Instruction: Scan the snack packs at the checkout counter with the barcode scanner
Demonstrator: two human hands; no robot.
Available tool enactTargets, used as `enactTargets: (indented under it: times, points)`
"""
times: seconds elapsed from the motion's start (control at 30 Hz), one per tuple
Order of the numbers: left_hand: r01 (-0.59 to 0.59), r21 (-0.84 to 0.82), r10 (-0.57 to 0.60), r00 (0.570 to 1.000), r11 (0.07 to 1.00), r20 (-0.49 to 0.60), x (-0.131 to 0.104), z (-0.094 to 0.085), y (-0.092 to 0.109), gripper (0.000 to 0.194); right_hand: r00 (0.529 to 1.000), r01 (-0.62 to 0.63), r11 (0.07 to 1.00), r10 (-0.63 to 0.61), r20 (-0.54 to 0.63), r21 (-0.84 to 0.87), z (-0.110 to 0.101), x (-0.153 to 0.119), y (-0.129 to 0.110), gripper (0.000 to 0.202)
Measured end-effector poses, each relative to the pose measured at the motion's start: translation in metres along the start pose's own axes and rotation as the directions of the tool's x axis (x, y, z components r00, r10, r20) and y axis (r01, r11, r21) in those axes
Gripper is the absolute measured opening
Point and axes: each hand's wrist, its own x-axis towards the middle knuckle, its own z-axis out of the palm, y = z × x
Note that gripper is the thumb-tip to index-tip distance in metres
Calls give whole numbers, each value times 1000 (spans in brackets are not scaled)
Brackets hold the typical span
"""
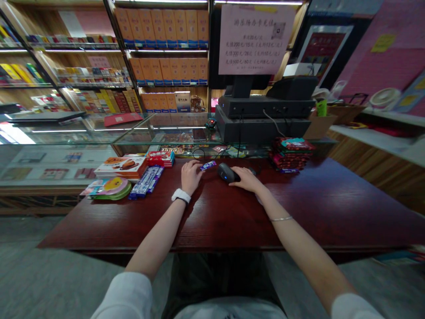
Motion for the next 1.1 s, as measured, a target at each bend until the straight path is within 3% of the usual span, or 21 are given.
enactTargets:
  times: [0.2, 0.43, 0.6, 1.1]
  points:
    - [1, 1, -1, 1000, 1000, -4, -1, 2, -4, 19, 995, 94, 992, -91, -42, 78, -8, -2, -21, 62]
    - [25, -8, -26, 999, 1000, -31, 0, 3, -7, 19, 991, 71, 983, -50, -125, 171, -22, -8, -44, 55]
    - [51, -25, -52, 998, 998, -42, 0, 3, -8, 20, 993, 54, 971, -28, -116, 232, -25, -9, -55, 54]
    - [78, -16, -79, 997, 997, -27, 0, 6, -10, 18, 989, 50, 975, -18, -149, 218, -24, -10, -56, 50]
